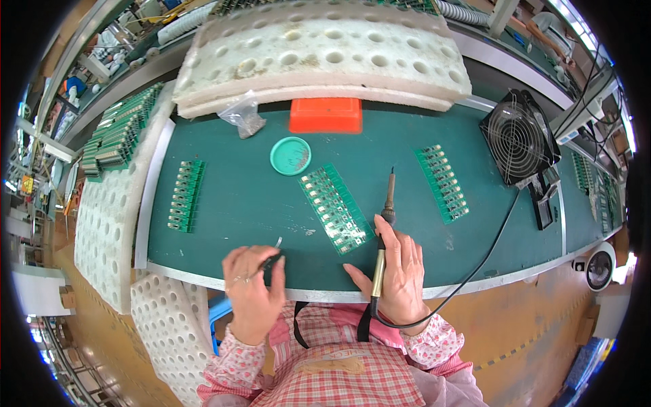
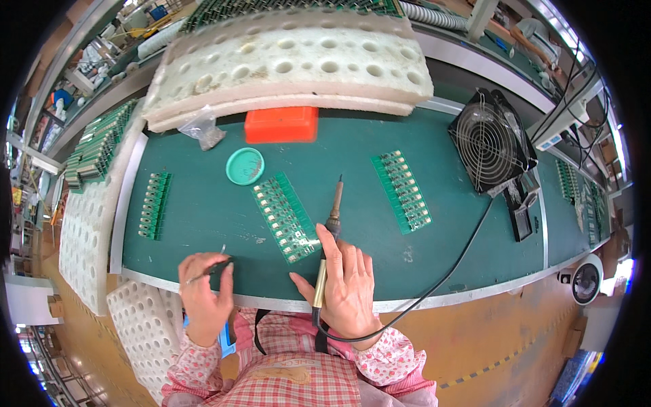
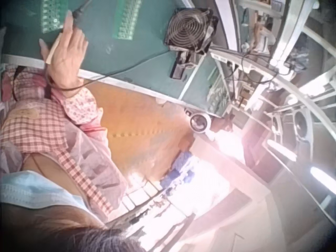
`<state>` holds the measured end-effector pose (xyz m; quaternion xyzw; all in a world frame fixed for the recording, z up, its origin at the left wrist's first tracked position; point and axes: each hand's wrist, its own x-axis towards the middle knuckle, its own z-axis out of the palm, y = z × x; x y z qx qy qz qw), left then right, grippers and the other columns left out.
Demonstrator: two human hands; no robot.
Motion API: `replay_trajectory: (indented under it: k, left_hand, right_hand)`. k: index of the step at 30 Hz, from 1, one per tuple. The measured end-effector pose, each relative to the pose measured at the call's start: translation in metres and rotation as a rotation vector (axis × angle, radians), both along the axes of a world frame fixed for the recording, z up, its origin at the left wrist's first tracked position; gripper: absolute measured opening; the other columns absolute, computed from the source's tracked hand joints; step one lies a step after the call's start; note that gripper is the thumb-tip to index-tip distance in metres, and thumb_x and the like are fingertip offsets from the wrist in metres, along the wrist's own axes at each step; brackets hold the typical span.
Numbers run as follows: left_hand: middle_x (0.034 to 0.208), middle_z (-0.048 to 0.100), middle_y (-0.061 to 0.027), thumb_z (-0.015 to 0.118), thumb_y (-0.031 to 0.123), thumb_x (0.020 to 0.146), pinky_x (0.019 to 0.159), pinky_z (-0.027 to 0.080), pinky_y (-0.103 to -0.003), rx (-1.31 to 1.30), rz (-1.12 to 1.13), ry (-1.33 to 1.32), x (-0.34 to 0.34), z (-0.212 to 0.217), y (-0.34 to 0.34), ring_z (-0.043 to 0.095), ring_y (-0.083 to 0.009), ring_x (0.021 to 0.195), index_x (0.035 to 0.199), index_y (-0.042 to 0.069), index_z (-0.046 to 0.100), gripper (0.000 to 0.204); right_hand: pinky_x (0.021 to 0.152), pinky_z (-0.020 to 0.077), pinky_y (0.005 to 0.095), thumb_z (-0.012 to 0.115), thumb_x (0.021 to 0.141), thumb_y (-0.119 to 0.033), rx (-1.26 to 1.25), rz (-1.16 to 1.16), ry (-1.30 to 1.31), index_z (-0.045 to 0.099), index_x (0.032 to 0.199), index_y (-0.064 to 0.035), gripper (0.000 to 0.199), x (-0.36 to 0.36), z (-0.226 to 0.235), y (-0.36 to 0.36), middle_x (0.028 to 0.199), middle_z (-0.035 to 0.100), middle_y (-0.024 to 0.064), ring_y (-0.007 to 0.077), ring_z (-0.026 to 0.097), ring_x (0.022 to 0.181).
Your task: The person solders electrical components onto circuit boards using a soldering iron and solder wire, with tweezers to position the components.
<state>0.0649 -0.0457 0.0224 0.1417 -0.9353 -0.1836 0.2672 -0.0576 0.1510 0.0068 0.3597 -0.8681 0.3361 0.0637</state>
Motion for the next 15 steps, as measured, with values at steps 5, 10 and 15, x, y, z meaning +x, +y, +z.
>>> replay_trajectory:
  k: [5,10,15]
  left_hand:
    - [0.088,0.066,-0.0112,0.071,0.002,0.080,0.092,0.043,-0.045,-0.264,0.058,-0.148,-0.001,0.023,-0.040,0.063,-0.0317,0.086,0.094,0.001,0.060,0.018]
    - [0.081,0.065,-0.0149,0.069,0.010,0.077,0.086,0.043,-0.044,-0.326,0.044,-0.319,-0.027,0.025,-0.070,0.063,-0.0325,0.080,0.089,-0.001,0.060,0.018]
    - [0.075,0.065,-0.0161,0.065,0.008,0.073,0.081,0.043,-0.044,-0.353,0.026,-0.341,-0.046,0.032,-0.093,0.064,-0.0338,0.074,0.081,0.001,0.060,0.012]
  right_hand:
    - [0.083,0.0415,0.0433,0.081,0.075,-0.029,0.035,-0.020,0.137,0.041,0.147,-0.0015,0.087,0.002,0.004,-0.016,0.113,0.057,0.0159,0.0316,0.057,0.097]
    - [0.083,0.0399,0.0429,0.078,0.074,-0.027,0.099,-0.072,0.099,0.041,0.146,-0.0007,0.085,0.007,0.003,-0.001,0.110,0.057,0.0157,0.0321,0.056,0.096]
    - [0.085,0.0393,0.0436,0.080,0.074,-0.027,0.113,-0.090,0.097,0.041,0.146,0.0003,0.086,0.004,0.000,0.021,0.112,0.057,0.0166,0.0328,0.055,0.097]
